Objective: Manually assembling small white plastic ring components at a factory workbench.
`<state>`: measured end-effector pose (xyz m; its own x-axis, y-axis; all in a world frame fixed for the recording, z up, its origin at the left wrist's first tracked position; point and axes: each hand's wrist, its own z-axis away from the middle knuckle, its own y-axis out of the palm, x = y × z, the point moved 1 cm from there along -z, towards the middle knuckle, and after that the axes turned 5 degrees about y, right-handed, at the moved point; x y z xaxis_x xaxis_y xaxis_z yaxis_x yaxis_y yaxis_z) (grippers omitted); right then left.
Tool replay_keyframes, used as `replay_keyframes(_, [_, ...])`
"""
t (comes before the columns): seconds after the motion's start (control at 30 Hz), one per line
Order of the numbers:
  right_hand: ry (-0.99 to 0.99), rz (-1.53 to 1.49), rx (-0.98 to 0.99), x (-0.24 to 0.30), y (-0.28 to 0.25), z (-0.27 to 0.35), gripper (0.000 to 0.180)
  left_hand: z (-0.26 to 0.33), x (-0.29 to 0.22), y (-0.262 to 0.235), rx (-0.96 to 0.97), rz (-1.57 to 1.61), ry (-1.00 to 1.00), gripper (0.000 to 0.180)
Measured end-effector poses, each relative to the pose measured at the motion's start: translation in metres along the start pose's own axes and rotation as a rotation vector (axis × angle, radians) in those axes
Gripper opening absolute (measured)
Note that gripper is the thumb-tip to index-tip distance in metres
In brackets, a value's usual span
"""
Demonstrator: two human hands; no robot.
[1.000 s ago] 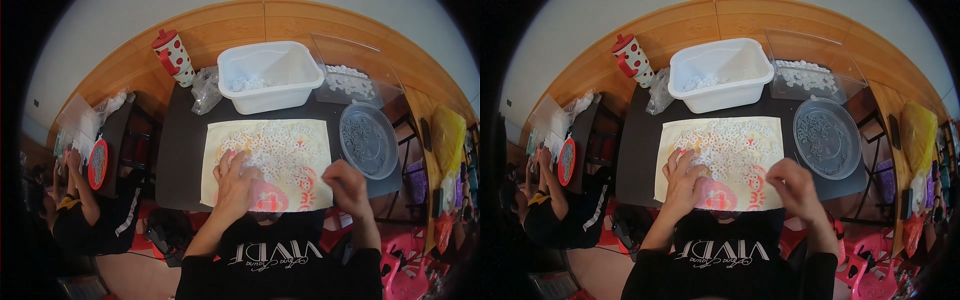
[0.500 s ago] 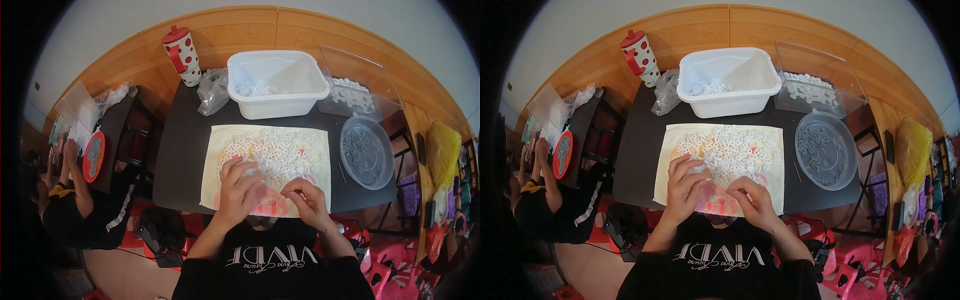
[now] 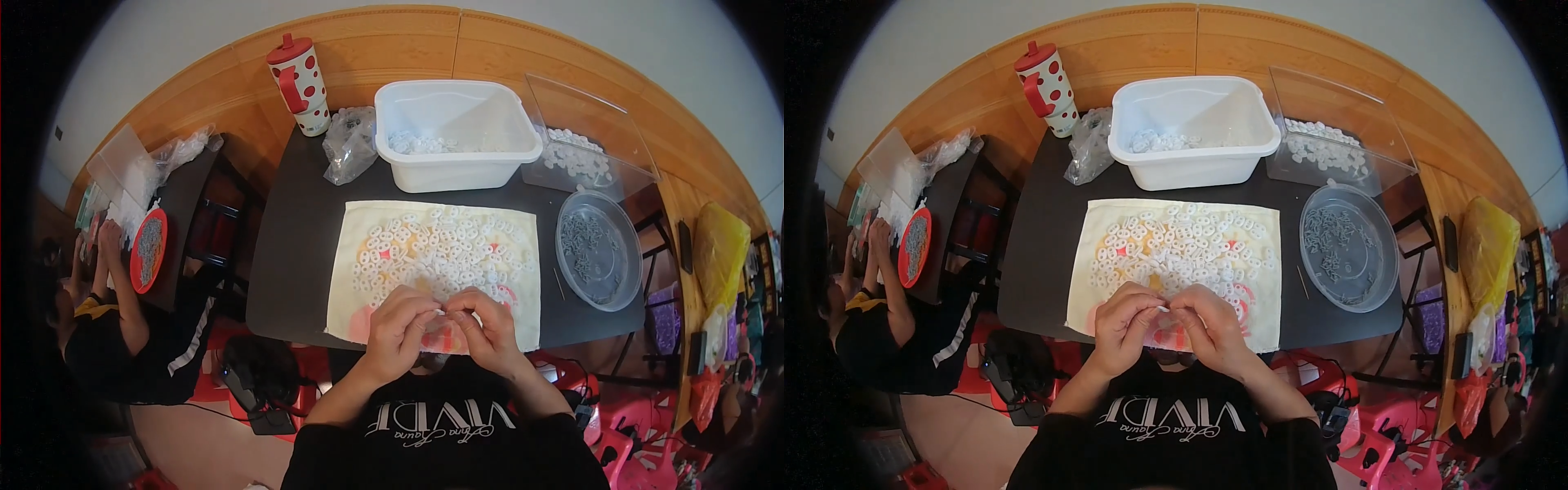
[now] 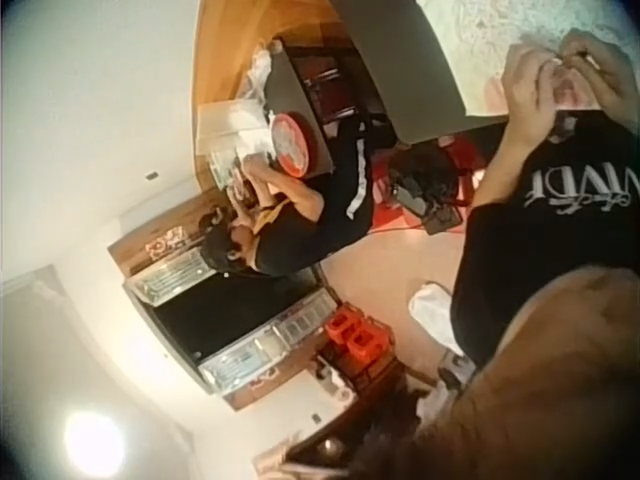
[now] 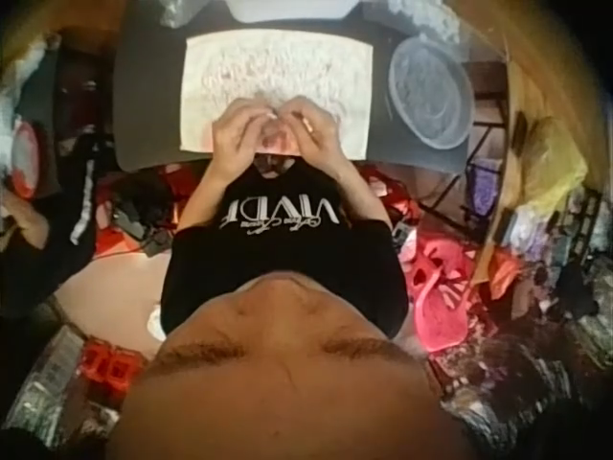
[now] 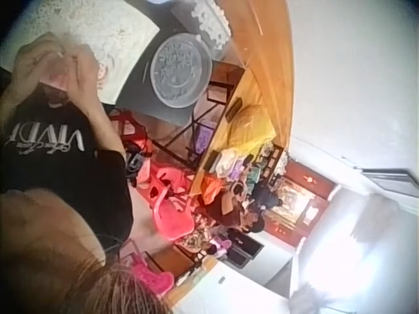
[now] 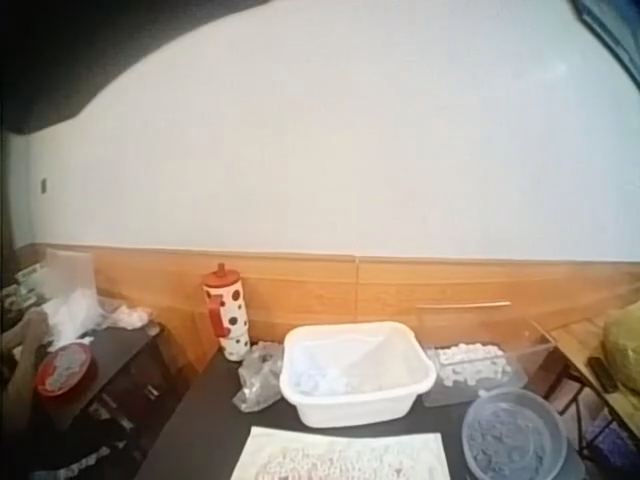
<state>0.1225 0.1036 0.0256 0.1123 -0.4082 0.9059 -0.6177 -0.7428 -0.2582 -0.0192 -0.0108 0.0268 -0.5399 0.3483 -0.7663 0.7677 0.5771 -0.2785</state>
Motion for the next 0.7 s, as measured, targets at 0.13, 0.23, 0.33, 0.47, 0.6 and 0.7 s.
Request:
replay_keyframes(0.13, [-0.028,0.037,-0.005,0.000,0.002,0.000,0.011,0.001,0.000,0.001,0.005,-0.014,0.021,0.008])
replay_keyframes(0.23, [-0.036,0.052,-0.004,0.000,0.002,0.001,0.014,0.004,0.001,0.001,0.015,-0.015,0.002,0.007])
replay_keyframes(0.33, [-0.058,0.087,0.000,0.001,0.002,0.001,0.016,0.003,-0.001,0.001,0.017,-0.014,0.006,0.006])
replay_keyframes(0.47, [-0.157,0.221,-0.046,0.006,0.005,-0.002,0.012,0.008,0.000,0.005,-0.004,-0.030,-0.024,0.005])
replay_keyframes(0.6, [-0.142,0.207,-0.081,0.000,0.011,0.002,0.012,0.010,0.002,0.011,-0.076,-0.048,0.015,0.005])
replay_keyframes(0.7, [-0.100,0.160,-0.065,0.001,0.010,0.003,0.012,0.010,0.002,0.011,-0.092,-0.019,-0.005,0.005])
